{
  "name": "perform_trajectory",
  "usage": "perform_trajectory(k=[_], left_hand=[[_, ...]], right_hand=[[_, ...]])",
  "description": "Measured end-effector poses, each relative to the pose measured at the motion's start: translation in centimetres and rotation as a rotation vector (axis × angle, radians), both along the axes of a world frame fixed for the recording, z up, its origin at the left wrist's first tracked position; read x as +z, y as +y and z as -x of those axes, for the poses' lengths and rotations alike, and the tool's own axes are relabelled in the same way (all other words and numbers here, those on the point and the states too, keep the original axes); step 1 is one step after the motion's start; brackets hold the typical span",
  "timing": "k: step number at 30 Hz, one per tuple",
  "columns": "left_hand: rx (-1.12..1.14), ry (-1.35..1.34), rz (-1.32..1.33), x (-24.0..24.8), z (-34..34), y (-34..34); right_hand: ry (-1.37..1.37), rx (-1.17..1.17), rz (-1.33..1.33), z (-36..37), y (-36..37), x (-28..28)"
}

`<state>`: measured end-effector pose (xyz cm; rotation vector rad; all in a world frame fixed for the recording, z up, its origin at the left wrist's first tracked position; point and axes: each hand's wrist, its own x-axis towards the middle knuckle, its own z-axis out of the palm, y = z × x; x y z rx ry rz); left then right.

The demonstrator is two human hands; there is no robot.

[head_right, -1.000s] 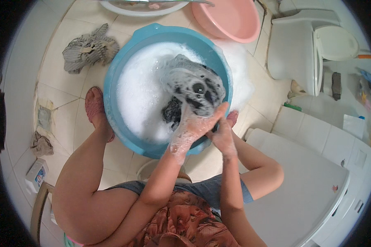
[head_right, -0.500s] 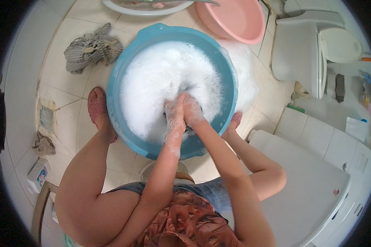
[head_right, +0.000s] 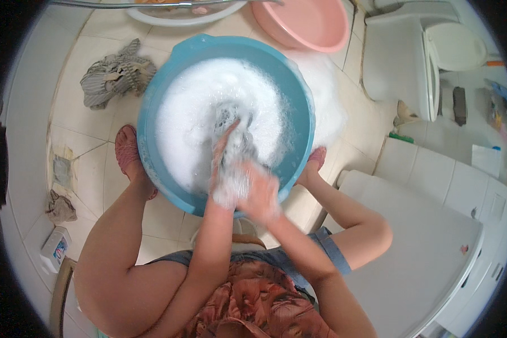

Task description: The person washes a piece of clothing by hand, repeatedly scrubbing and lathering it in a basin filled with soapy water.

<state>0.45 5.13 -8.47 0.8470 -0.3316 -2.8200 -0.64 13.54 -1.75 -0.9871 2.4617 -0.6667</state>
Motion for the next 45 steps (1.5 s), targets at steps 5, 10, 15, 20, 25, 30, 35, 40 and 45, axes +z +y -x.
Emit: perform_trajectory(k=[5,10,15,20,25,30,35,40,45], left_hand=[[-0.012,-0.122,0.512,-1.5,2.2,1.9],[-0.021,-0.281,-0.104,0.0,2.0,-2.1],[-0.243,-0.256,0.138,2.0,4.1,0.8],[-0.179,-0.367,0.231,3.3,4.1,-2.2],[-0.053,-0.461,0.417,-1.6,2.3,-4.9],[0.312,-0.582,0.141,-1.6,1.9,-3.9],[-0.165,-0.457,-0.154,1.6,2.8,-1.6],[-0.268,-0.050,-0.076,2.1,3.2,0.2],[-0.317,-0.037,-0.071,4.3,3.4,-1.2]], right_hand=[[0.287,-0.531,0.192,5.1,-1.0,-3.8],[0.135,-0.268,0.220,-0.6,-2.2,-0.7],[0.211,-0.673,0.060,8.6,2.5,-4.8],[-0.035,-0.614,0.309,9.0,6.0,-1.1],[-0.692,-1.130,1.022,7.5,5.8,2.8],[-1.026,-0.976,1.240,6.6,5.5,4.1],[-1.040,-1.110,1.129,4.8,4.9,4.9],[-0.615,-0.599,0.425,5.1,6.2,3.4],[-0.053,-0.397,0.039,4.7,2.1,3.9]])
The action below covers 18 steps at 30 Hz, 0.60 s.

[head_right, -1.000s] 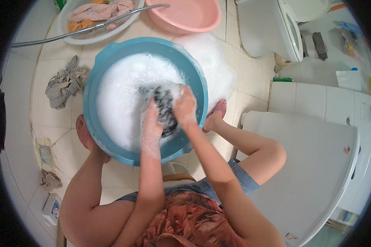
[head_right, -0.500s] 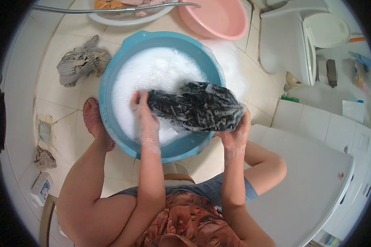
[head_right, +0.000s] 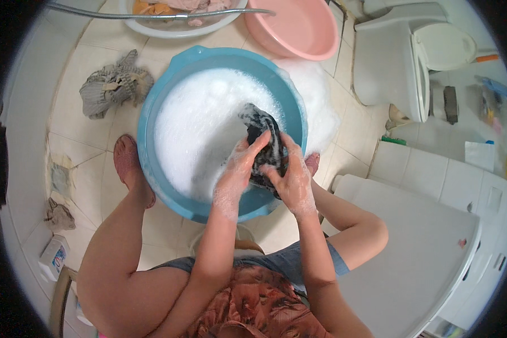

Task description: The person washes a piece of clothing by hand, repeatedly scrubbing and lathering it in a basin filled with soapy water.

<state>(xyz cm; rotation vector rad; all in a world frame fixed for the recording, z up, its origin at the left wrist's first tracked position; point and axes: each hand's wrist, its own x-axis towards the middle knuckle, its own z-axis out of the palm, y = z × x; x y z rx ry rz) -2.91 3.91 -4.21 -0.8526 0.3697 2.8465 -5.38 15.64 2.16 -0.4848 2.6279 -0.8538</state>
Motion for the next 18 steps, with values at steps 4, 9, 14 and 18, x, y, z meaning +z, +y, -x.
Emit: perform_trajectory(k=[4,9,14,18], left_hand=[[0.050,0.084,0.284,-1.8,-0.3,-1.7],[0.366,-0.360,0.451,-5.1,-0.8,-3.7],[0.256,-0.453,0.761,-8.0,-1.0,-3.2],[-0.213,-0.496,1.226,-8.3,0.4,-0.3]], right_hand=[[-0.016,-0.146,0.272,1.7,0.5,2.0],[-0.132,-0.288,0.463,2.2,-0.8,4.6],[0.011,-0.036,-0.008,5.1,-2.4,-5.7],[0.031,0.252,-0.190,5.7,-0.6,-17.5]])
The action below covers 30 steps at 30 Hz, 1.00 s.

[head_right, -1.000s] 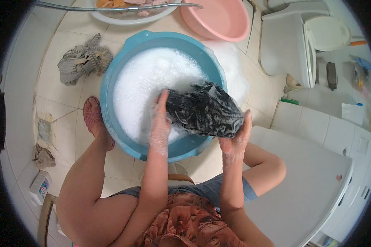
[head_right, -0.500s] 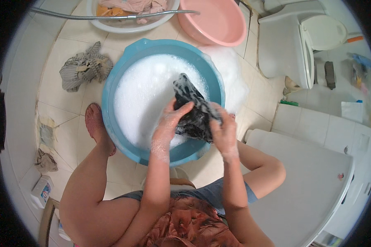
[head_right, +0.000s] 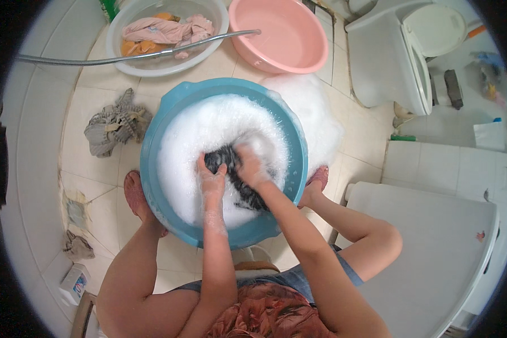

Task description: The person washes a piece of clothing by hand, repeatedly scrubbing and lathering it in a basin filled with soapy water.

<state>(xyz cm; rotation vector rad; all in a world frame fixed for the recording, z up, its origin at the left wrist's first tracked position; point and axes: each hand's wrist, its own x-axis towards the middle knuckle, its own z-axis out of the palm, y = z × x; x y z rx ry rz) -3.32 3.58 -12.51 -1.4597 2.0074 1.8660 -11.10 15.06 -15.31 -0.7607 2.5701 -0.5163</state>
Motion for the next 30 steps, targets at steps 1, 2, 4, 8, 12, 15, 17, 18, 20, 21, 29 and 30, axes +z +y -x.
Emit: perform_trajectory(k=[1,2,4,8,12,15,17,18,20,21,29,30], left_hand=[[-0.053,-0.061,-0.028,0.1,-0.7,-0.9],[-0.047,-0.073,-0.016,-0.6,-1.3,-1.7],[-0.017,-0.124,-0.169,-1.6,-1.8,-2.6],[0.147,0.027,-0.202,-2.7,-1.2,0.0],[0.473,0.395,-0.988,2.7,-0.4,0.3],[0.468,0.579,-0.965,-2.4,-4.3,0.7],[-0.097,0.544,-0.280,-2.6,-4.8,1.0],[-0.393,0.458,0.059,-2.7,-4.8,1.3],[-0.522,0.422,0.212,0.0,-3.4,1.8],[-0.406,0.441,0.003,1.9,-2.3,1.7],[0.047,0.671,-0.718,0.5,-3.3,3.1],[0.286,0.557,-0.987,3.6,-2.5,2.4]], right_hand=[[-0.195,0.120,-0.323,-1.5,-1.7,0.2],[-0.113,0.481,-0.594,-2.4,-2.5,-0.7],[-0.363,0.545,-0.814,0.3,-3.0,0.0],[0.034,-0.062,-0.184,0.9,-0.1,-1.7],[-0.413,-0.377,0.512,-4.6,-2.5,6.4],[-0.063,-0.151,0.529,-9.4,-4.2,10.2],[-0.014,0.007,0.292,-10.4,-3.7,10.8],[0.152,-0.092,0.294,-9.0,-3.8,9.1],[0.052,-0.490,0.094,-3.5,-5.5,10.4],[0.143,-0.541,0.222,-1.9,-4.7,9.1],[0.259,-0.423,0.378,-8.2,-3.7,10.8],[0.167,-0.521,0.295,-6.2,-3.4,11.9]])
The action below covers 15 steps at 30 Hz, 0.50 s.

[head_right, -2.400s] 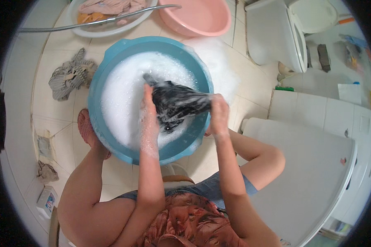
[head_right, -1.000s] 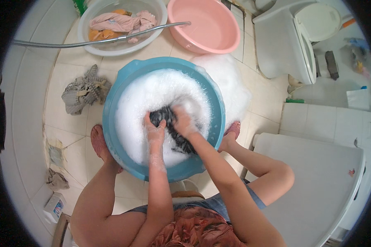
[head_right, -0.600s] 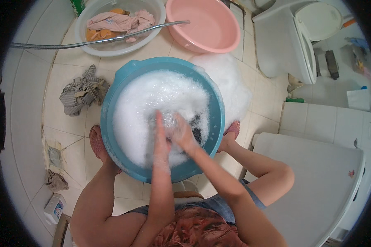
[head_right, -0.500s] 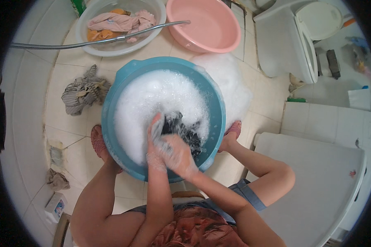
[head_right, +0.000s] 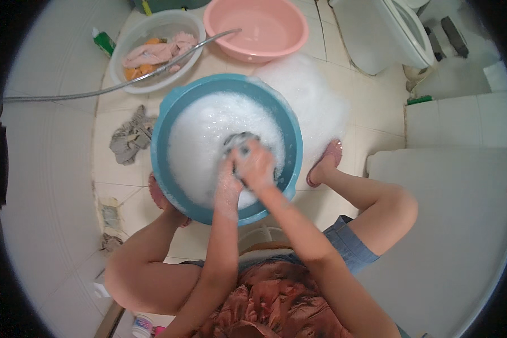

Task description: The person washes a piece of clothing by hand, repeatedly scrubbing and lathering it in a basin filled with soapy water.

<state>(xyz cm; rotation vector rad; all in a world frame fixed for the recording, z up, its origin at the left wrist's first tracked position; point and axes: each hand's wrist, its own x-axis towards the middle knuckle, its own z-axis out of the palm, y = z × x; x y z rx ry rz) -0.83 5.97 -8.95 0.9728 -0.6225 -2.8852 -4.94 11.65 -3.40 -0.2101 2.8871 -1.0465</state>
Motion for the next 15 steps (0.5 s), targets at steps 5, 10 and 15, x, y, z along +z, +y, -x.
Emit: perform_trajectory(k=[5,10,15], left_hand=[[-0.379,-0.153,0.431,6.4,0.3,-1.5],[-0.768,0.084,1.057,10.7,-1.1,-6.2],[-0.771,0.058,0.942,15.1,-0.7,-8.2]], right_hand=[[-0.407,-0.105,0.441,4.9,4.3,-1.4],[-1.094,0.056,0.962,2.8,6.3,4.3],[-0.711,0.497,0.793,3.5,6.9,6.1]])
